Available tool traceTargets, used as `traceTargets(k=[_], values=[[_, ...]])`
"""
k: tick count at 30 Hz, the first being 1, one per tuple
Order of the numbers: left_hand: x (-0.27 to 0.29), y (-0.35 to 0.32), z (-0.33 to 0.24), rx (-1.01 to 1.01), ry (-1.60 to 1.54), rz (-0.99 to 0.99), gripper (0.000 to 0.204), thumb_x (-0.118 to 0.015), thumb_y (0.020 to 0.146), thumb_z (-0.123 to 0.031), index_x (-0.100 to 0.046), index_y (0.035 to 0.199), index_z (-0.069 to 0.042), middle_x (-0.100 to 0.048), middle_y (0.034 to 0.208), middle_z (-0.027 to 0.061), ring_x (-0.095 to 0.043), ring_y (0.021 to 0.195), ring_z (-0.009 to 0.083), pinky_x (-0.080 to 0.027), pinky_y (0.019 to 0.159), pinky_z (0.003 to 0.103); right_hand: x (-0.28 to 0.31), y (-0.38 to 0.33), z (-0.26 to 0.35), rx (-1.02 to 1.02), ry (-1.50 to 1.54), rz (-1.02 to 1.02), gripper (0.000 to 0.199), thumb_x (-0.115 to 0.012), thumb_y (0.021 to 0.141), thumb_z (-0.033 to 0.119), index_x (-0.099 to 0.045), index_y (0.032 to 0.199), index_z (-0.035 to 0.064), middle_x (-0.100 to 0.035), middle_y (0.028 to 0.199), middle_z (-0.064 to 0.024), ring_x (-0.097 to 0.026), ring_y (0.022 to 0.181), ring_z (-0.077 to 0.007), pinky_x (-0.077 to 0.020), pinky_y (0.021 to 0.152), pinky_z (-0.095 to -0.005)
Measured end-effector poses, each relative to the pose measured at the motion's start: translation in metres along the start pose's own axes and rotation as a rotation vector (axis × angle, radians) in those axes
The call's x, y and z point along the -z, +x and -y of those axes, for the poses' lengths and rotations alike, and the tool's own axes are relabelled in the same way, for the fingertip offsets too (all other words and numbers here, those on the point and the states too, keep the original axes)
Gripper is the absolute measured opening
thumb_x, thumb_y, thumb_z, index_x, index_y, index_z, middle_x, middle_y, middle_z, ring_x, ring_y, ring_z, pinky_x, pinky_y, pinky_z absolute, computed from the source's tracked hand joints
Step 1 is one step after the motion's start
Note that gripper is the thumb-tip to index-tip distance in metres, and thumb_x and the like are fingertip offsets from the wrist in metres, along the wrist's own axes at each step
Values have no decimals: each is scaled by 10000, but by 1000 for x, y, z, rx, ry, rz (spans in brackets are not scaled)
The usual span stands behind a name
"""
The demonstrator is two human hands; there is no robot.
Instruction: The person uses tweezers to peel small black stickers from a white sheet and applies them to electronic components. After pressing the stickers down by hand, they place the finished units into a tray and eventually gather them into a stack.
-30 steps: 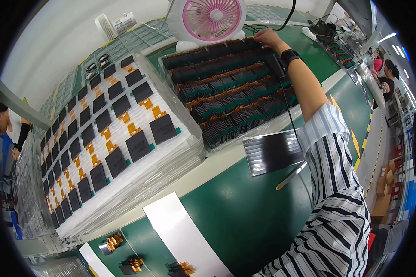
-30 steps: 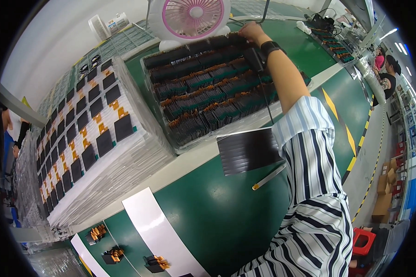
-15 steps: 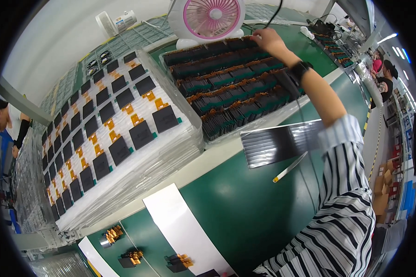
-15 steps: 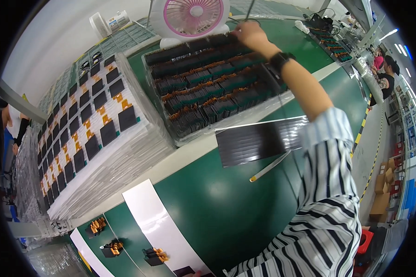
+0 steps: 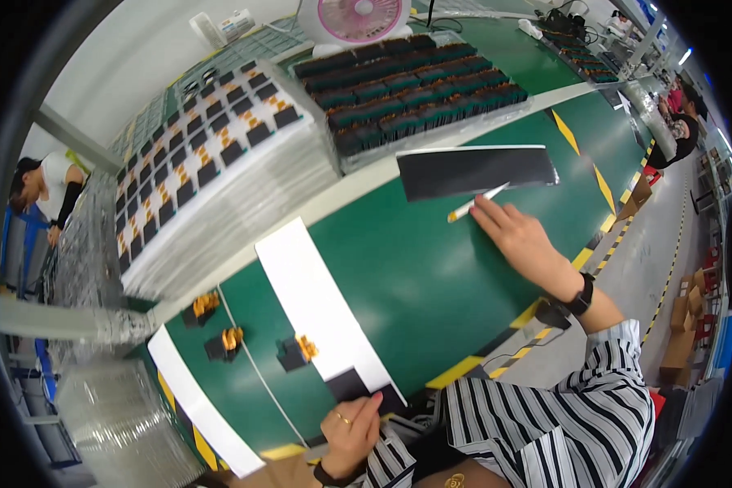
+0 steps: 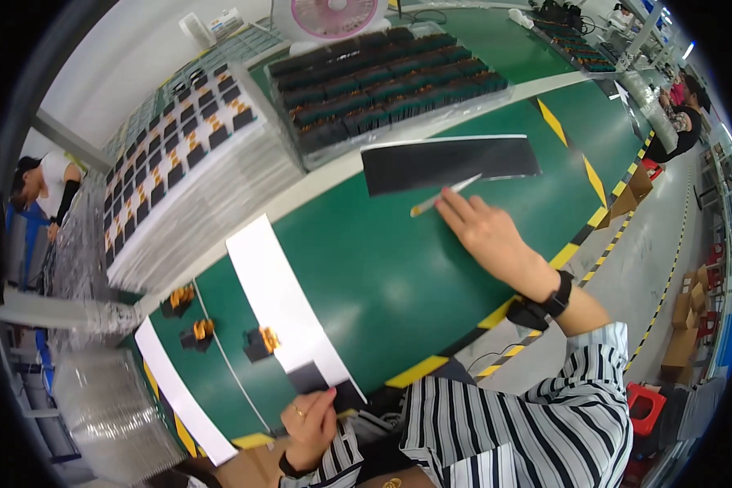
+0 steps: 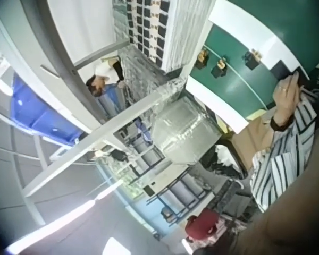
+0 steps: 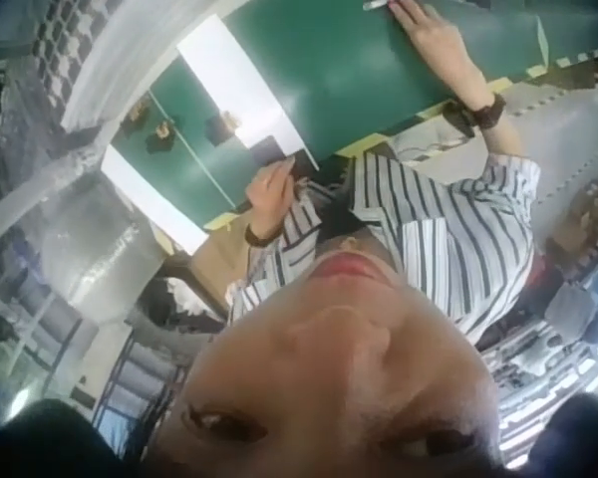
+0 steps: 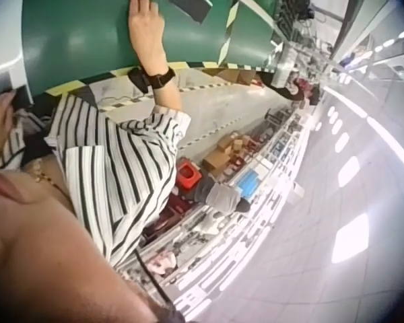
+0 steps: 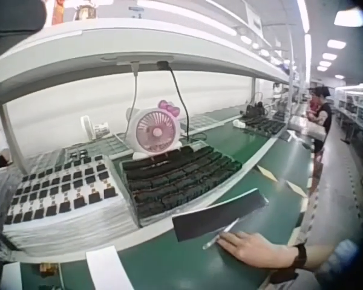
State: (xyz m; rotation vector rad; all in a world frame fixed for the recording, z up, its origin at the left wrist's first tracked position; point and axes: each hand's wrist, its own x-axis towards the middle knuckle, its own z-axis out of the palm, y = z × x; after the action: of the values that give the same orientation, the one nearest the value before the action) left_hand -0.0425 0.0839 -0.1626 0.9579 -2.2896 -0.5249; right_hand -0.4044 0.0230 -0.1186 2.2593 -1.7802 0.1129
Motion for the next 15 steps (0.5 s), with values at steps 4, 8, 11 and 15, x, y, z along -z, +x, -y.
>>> traceTargets(k=[4,8,11,15], values=[[4,-5,-5,-55,4,-109,310,-640,656,22,-642,959,-46,-592,829,57,-560,657,212,-458,558,308,-17,-10,-6,28,24,-124,437,-529,657,-38,-541,1092,-3,-553,1016,-119,-576,772,-265,-489,663,-335],[6,-9,-6,-17,37,-142,288,-641,667,26,-634,950,-28,-588,883,71,-566,724,233,-467,625,327,-21,-12,-8,-43,202,-49,317,-527,735,-25,-545,1052,-13,-542,919,-127,-561,771,-296,-477,659,-347],[7,-18,-5,-20,167,-143,280,-653,687,-16,-621,965,-10,-572,955,96,-552,830,259,-460,720,359,-14,-10,-1,-40,278,-68,217,-512,805,0,-541,1019,-21,-545,861,-126,-567,741,-279,-470,624,-327],[1,-13,-11,77,242,-80,297,-666,690,-44,-607,978,0,-557,1022,121,-526,912,298,-438,793,385,13,13,48,-223,980,-109,163,-487,871,33,-521,1021,-19,-573,835,-116,-580,663,-193,-466,573,-280]])
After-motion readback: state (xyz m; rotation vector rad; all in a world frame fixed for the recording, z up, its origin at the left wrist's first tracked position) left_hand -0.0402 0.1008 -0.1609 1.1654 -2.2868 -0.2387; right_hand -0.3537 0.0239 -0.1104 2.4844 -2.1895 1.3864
